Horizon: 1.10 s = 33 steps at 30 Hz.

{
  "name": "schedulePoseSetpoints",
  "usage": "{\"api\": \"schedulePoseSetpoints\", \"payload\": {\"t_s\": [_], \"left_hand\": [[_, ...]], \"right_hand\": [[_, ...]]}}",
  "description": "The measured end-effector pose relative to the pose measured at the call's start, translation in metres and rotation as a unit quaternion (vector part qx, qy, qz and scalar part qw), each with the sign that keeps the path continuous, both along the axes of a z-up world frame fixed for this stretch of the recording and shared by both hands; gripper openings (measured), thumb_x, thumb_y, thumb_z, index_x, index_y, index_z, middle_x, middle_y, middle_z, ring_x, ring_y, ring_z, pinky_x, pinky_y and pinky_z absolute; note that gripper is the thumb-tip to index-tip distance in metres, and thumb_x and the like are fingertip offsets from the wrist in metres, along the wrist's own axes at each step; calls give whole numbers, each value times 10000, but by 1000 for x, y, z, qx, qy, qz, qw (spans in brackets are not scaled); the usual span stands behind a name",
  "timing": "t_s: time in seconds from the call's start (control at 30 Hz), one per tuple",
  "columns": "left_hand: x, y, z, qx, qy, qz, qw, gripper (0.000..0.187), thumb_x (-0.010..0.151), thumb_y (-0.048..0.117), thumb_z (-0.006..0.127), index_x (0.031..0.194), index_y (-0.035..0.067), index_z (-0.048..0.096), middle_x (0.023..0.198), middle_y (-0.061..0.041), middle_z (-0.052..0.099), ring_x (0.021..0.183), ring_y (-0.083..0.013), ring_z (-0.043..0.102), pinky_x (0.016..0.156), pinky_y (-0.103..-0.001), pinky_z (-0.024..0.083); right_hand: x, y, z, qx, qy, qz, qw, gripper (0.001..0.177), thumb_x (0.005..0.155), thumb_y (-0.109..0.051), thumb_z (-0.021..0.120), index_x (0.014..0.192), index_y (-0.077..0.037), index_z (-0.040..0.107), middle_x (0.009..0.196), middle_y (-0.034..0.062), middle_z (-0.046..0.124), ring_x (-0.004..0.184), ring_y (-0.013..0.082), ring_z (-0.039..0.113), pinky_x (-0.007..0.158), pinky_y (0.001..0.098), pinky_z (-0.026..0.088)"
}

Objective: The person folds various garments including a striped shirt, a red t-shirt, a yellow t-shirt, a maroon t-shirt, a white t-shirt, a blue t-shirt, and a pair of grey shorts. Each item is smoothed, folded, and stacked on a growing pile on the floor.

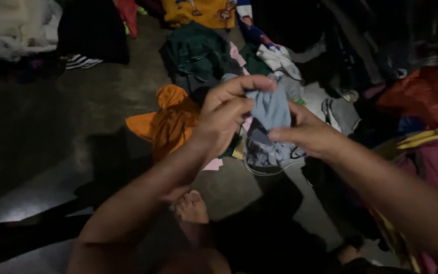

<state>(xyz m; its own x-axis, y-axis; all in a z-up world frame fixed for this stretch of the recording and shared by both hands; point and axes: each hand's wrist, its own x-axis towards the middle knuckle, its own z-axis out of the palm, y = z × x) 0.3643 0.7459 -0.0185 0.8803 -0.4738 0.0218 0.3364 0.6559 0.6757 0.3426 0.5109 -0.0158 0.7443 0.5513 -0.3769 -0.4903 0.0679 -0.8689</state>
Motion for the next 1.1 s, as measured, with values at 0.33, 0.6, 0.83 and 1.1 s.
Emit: {"api": "schedulePoseSetpoints", "payload": {"t_s": [0.33,0.6,0.83,1.1], "left_hand": [[0,-6,38,242,-260,50,933,418,969,-132,495,1310,28,677,1359,-83,637,1284,-180,618,1123,-321,505],[15,-6,29,403,-190,51,894,239,990,107,704,1223,65,727,1067,-61,736,782,-156,645,682,-263,522],[55,39,-56,482,-142,13,864,358,978,187,684,1321,92,651,1248,-116,682,1076,-198,692,904,-318,595],[18,42,-123,741,-194,-95,636,759,839,311,806,1487,153,446,1482,-146,420,1273,-373,486,1015,-483,439]], "right_hand": [[-16,-34,48,-120,-72,-76,987,256,872,-158,663,1088,-33,726,1020,114,739,912,187,716,839,329,593],[3,-48,96,-271,-223,-178,919,104,999,-101,651,956,-16,693,832,47,695,728,143,672,679,299,573],[14,-38,98,-293,-289,-225,883,268,1032,-77,686,1246,1,544,1144,97,632,1030,144,647,891,271,572],[16,-1,5,-383,-306,39,870,585,863,-122,760,1407,-102,544,1395,149,465,1200,261,549,915,393,559]]}}
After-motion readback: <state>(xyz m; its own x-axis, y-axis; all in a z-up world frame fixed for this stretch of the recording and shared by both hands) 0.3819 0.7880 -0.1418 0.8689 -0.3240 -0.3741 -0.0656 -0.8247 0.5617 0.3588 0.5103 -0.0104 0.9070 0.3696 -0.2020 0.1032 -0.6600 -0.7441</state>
